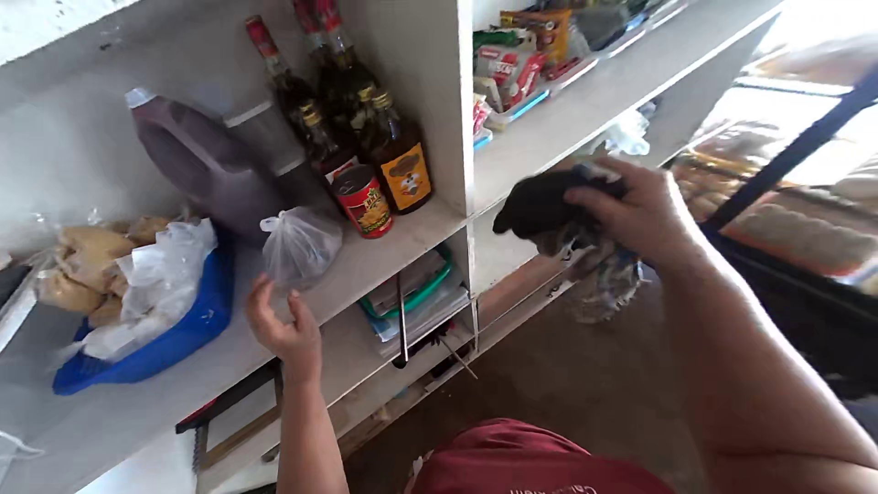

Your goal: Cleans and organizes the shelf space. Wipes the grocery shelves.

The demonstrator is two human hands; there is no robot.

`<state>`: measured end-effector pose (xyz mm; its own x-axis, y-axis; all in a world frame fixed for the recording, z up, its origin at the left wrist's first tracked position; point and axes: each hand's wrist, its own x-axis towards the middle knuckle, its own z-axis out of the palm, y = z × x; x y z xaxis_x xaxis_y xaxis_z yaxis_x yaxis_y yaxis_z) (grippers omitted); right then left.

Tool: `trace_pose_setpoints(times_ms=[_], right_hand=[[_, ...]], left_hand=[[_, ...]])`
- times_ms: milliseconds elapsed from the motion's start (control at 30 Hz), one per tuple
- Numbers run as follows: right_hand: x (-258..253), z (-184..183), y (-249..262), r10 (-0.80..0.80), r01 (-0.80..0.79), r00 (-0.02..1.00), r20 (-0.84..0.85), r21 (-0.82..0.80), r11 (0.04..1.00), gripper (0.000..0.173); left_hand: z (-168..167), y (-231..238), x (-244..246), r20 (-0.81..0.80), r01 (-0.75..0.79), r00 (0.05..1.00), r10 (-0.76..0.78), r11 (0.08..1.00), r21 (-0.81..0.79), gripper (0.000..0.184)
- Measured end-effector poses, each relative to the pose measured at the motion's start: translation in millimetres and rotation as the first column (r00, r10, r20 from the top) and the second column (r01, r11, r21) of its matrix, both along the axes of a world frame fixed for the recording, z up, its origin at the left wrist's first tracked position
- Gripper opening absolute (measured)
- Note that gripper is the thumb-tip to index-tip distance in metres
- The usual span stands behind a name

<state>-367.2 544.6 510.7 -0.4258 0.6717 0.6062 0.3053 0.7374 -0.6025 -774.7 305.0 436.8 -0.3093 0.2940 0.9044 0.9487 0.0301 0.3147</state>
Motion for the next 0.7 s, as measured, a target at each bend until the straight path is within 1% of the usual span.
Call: trace_pose_setpoints(times_ms=[67, 100, 133, 167, 233, 267, 300, 333, 400, 467, 533, 600, 633, 700], right_hand=[[-16, 13, 11, -0.13, 0.133, 0.986, -0.102, 0.024, 0.991, 0.034], [-30, 14, 16, -0.172, 0.175, 0.981, -0.093, 0.03, 0.984, 0.034], [-47, 9, 21, -0.196, 0.197, 0.98, -0.038, 0.041, 0.979, 0.031], [-66, -2, 27, -0.2, 0.195, 0.978, 0.052, 0.09, 0.977, 0.027], [-100, -36, 48, -0.154, 0.099, 0.959, 0.236, 0.232, 0.968, 0.018], [-108, -49, 59, -0.135, 0.052, 0.95, 0.283, 0.282, 0.958, 0.018], [-109, -54, 70, -0.137, 0.039, 0.938, 0.319, 0.294, 0.955, 0.017], [-103, -52, 83, -0.157, 0.059, 0.924, 0.349, 0.275, 0.96, 0.017], [-78, -47, 124, -0.233, 0.166, 0.882, 0.41, 0.193, 0.967, 0.021], [-50, -48, 179, -0.318, 0.303, 0.869, 0.379, 0.102, 0.948, 0.025], [-25, -35, 213, -0.383, 0.423, 0.839, 0.386, -0.02, 0.906, 0.032], [-26, -21, 220, -0.403, 0.472, 0.808, 0.429, -0.064, 0.879, 0.036], [-34, -20, 217, -0.385, 0.461, 0.803, 0.456, -0.065, 0.885, 0.037], [-55, -20, 184, -0.335, 0.393, 0.808, 0.485, -0.021, 0.919, 0.036]], left_hand=[[5, 9, -3, 0.065, -0.043, 0.997, 0.045, 0.999, -0.031, 0.043], [6, 11, -4, 0.087, -0.078, 0.993, 0.084, 0.994, -0.073, 0.046], [7, 12, -5, 0.1, -0.116, 0.987, 0.129, 0.985, -0.125, 0.047], [8, 12, -6, 0.1, -0.153, 0.98, 0.171, 0.974, -0.17, 0.048], [8, 12, -8, 0.087, -0.202, 0.97, 0.226, 0.954, -0.221, 0.049], [8, 12, -8, 0.081, -0.219, 0.967, 0.243, 0.948, -0.232, 0.048], [9, 12, -7, 0.084, -0.227, 0.964, 0.254, 0.943, -0.242, 0.047], [8, 13, -4, 0.091, -0.233, 0.961, 0.263, 0.939, -0.251, 0.047], [8, 11, 0, 0.09, -0.254, 0.953, 0.289, 0.926, -0.279, 0.048], [11, 12, 2, 0.092, -0.292, 0.938, 0.334, 0.904, -0.312, 0.053], [17, 18, 9, 0.161, -0.306, 0.911, 0.381, 0.882, -0.358, 0.062], [25, 21, 15, 0.294, -0.289, 0.854, 0.429, 0.861, -0.418, 0.071], [28, 22, 16, 0.358, -0.276, 0.817, 0.452, 0.852, -0.446, 0.074], [29, 23, 13, 0.425, -0.263, 0.766, 0.481, 0.839, -0.476, 0.076]])
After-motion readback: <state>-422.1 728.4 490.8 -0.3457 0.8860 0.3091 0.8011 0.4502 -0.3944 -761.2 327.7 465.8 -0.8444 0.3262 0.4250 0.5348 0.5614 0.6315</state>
